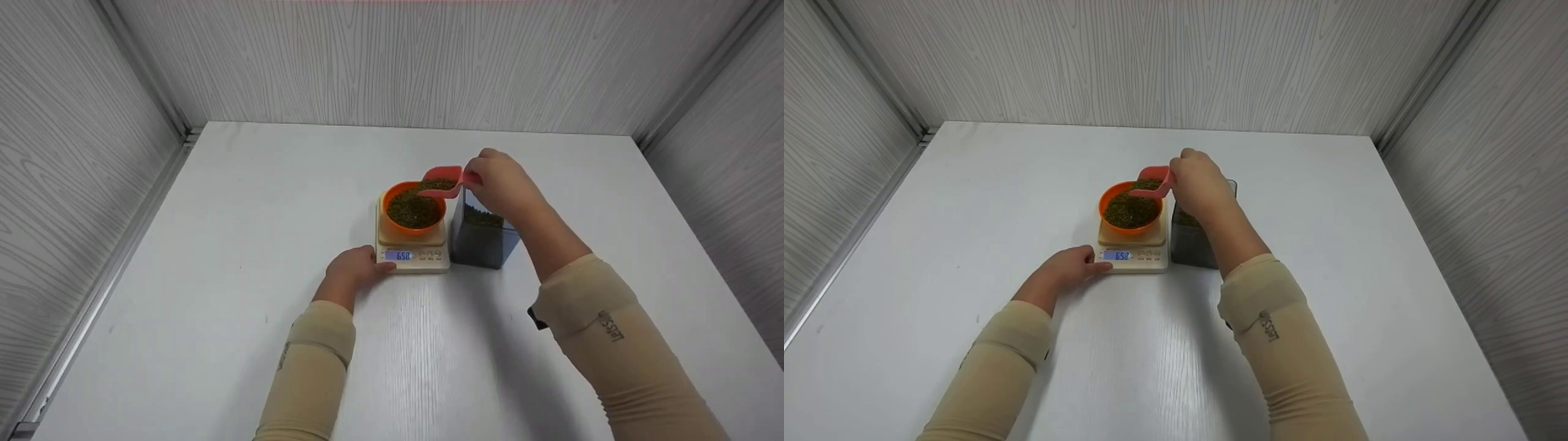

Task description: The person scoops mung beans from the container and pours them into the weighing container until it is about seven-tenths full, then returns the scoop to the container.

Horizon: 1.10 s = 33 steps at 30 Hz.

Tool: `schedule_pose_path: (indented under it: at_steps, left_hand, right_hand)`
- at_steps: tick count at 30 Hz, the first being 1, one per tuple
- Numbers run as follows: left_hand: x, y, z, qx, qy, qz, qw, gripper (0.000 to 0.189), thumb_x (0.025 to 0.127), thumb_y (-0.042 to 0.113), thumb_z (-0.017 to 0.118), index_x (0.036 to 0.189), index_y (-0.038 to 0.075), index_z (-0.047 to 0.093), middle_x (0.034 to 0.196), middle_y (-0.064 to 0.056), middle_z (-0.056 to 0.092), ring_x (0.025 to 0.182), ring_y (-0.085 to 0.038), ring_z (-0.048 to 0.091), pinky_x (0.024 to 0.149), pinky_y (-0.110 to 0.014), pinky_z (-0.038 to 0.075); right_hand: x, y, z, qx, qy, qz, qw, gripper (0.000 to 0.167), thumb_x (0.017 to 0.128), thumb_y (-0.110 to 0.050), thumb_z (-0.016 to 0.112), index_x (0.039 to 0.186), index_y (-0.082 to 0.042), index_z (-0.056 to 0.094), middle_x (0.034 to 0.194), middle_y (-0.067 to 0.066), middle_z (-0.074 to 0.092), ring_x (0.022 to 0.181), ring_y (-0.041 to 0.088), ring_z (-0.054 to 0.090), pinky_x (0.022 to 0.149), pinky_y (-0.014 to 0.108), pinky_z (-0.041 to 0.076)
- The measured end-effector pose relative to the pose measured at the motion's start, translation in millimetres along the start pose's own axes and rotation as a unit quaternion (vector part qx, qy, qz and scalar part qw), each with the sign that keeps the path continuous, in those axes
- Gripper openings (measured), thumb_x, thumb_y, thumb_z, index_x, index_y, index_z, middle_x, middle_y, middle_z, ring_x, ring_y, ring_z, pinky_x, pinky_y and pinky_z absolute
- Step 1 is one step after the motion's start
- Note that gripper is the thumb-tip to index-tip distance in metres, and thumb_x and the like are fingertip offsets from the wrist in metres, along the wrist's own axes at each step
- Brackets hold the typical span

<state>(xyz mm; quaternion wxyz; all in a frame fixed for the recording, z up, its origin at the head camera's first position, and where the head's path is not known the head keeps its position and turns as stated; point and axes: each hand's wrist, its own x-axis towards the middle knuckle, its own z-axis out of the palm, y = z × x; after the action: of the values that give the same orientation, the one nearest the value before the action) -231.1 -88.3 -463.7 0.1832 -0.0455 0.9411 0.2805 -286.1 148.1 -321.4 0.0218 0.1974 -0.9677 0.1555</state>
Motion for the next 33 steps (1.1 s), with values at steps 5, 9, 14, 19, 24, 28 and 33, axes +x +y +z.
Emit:
schedule_pose_path:
  at_steps: [5,9,14,19,24,28,33]
  left_hand:
    - [-0.9,0.1,0.2,-0.007,0.003,-0.002,1.0,0.046,0.082,0.052,0.059,0.106,0.013,0.058,0.1,-0.004,0.061,0.095,-0.022,0.053,0.091,-0.039,0.039]
    - [-2.1,0.8,0.6,-0.011,0.005,-0.003,0.9999,0.044,0.082,0.051,0.06,0.104,0.013,0.057,0.096,-0.003,0.059,0.09,-0.022,0.051,0.088,-0.038,0.04]
    - [-1.8,0.5,1.0,-0.003,0.006,-0.002,1.0,0.046,0.081,0.053,0.06,0.105,0.013,0.057,0.097,-0.003,0.059,0.09,-0.021,0.051,0.089,-0.038,0.04]
    - [-1.2,0.2,0.7,-0.006,0.0,-0.002,1.0,0.048,0.081,0.052,0.06,0.109,0.013,0.057,0.102,-0.004,0.06,0.094,-0.021,0.052,0.092,-0.039,0.039]
    - [-1.2,0.5,0.4,-0.008,-0.001,0.0,1.0,0.048,0.082,0.052,0.059,0.11,0.014,0.057,0.104,-0.004,0.06,0.098,-0.021,0.053,0.093,-0.039,0.038]
    - [-1.2,0.4,0.8,-0.011,0.002,0.0,0.9999,0.048,0.081,0.053,0.06,0.109,0.014,0.057,0.105,-0.004,0.061,0.1,-0.022,0.053,0.094,-0.039,0.038]
    - [-0.6,-0.4,1.6,-0.007,0.006,0.001,1.0,0.047,0.081,0.053,0.059,0.109,0.014,0.058,0.104,-0.004,0.061,0.098,-0.021,0.053,0.093,-0.039,0.038]
  right_hand:
    - [-0.4,-3.7,-0.3,-0.004,0.002,-0.019,0.9998,0.018,0.088,-0.012,0.059,0.102,-0.003,0.064,0.094,0.011,0.053,0.086,0.024,0.05,0.082,0.037,0.047]
    - [-0.9,-5.8,-0.1,-0.016,0.015,-0.045,0.9988,0.016,0.087,-0.01,0.059,0.1,-0.002,0.064,0.091,0.011,0.054,0.084,0.023,0.051,0.081,0.036,0.047]
    - [-0.8,-7.9,-0.1,-0.022,0.018,-0.053,0.9982,0.015,0.087,-0.01,0.059,0.1,-0.003,0.064,0.091,0.01,0.054,0.084,0.023,0.051,0.081,0.036,0.047]
    - [0.8,-9.3,-0.2,-0.029,0.017,-0.057,0.9978,0.014,0.087,-0.008,0.059,0.099,-0.004,0.064,0.09,0.01,0.053,0.085,0.023,0.049,0.081,0.037,0.046]
    - [0.4,-10.2,0.3,-0.033,0.018,-0.063,0.9973,0.014,0.086,-0.009,0.06,0.099,-0.004,0.064,0.091,0.01,0.053,0.086,0.023,0.049,0.082,0.037,0.046]
    - [-1.3,-10.6,2.1,-0.03,0.014,-0.061,0.9976,0.015,0.086,-0.01,0.061,0.1,-0.005,0.064,0.091,0.009,0.054,0.086,0.022,0.05,0.082,0.036,0.047]
    - [-3.1,-10.8,4.1,-0.029,0.015,-0.07,0.997,0.012,0.086,-0.01,0.062,0.097,-0.005,0.065,0.089,0.009,0.054,0.085,0.022,0.05,0.08,0.035,0.047]
